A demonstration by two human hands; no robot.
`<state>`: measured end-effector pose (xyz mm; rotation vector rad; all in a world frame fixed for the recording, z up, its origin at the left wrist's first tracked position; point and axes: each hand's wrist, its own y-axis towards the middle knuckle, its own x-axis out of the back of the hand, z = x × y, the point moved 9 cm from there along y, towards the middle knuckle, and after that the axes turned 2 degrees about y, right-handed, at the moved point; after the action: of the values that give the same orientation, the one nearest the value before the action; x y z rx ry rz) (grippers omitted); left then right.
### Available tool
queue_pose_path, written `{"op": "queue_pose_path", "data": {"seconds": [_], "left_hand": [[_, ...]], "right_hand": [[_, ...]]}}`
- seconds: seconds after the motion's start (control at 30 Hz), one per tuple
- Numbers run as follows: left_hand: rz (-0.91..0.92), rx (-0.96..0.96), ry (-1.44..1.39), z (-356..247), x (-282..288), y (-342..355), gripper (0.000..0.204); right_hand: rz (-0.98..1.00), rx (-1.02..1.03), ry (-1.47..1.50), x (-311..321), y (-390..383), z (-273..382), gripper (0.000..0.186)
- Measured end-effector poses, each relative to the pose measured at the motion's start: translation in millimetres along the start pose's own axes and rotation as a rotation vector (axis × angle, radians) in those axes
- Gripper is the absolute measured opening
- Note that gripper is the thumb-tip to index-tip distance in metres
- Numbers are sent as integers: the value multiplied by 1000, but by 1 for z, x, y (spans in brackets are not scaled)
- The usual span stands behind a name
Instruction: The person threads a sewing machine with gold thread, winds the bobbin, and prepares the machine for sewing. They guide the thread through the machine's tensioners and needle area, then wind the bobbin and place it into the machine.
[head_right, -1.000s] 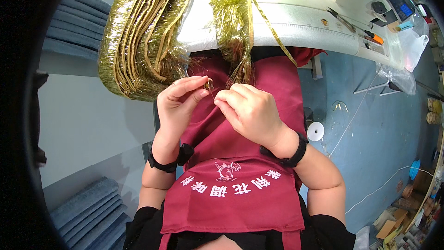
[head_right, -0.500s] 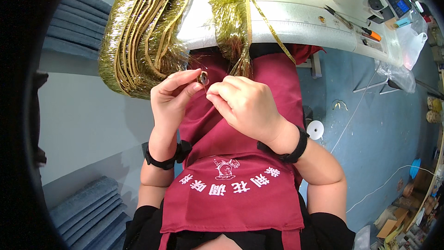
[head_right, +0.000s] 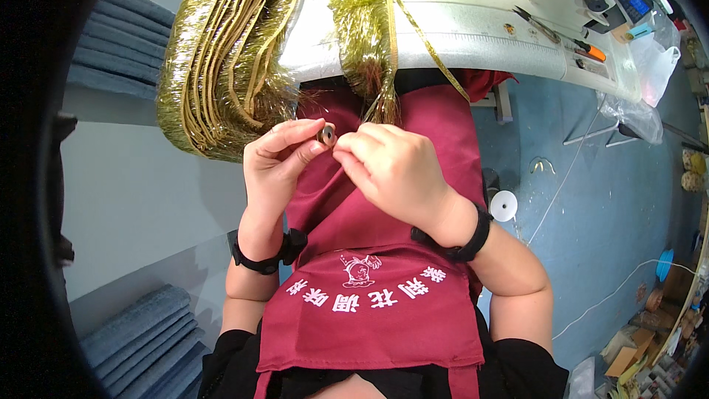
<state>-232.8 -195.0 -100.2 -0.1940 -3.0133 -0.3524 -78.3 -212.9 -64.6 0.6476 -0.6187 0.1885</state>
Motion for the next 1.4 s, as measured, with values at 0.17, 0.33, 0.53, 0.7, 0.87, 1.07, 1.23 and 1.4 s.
{"op": "queue_pose_path", "data": {"seconds": [0.17,0.33,0.53,0.7,0.87,1.07,1.23,1.4], "left_hand": [[70,-29,206,-2,-10,-4,27],[-13,-82,349,-3,-8,2,28],[-29,15,105,9,-4,2,29],[76,2,199,7,-17,0,28],[-18,-62,327,3,-8,2,26],[20,130,-170,23,-3,-2,26],[143,15,225,11,-15,-7,29],[-3,70,12,16,-6,-3,27]], "right_hand": [[-83,-8,-102,13,7,-15,8],[-50,18,-79,6,-1,-2,9],[-36,-47,17,-2,-9,-16,8],[-86,-19,-87,7,2,-25,8],[-28,1,-99,0,-3,-6,9],[-42,-62,21,-4,-7,-15,8],[-72,-39,-43,9,-3,-18,8],[-1,-18,-6,-3,-12,-3,9]]}}
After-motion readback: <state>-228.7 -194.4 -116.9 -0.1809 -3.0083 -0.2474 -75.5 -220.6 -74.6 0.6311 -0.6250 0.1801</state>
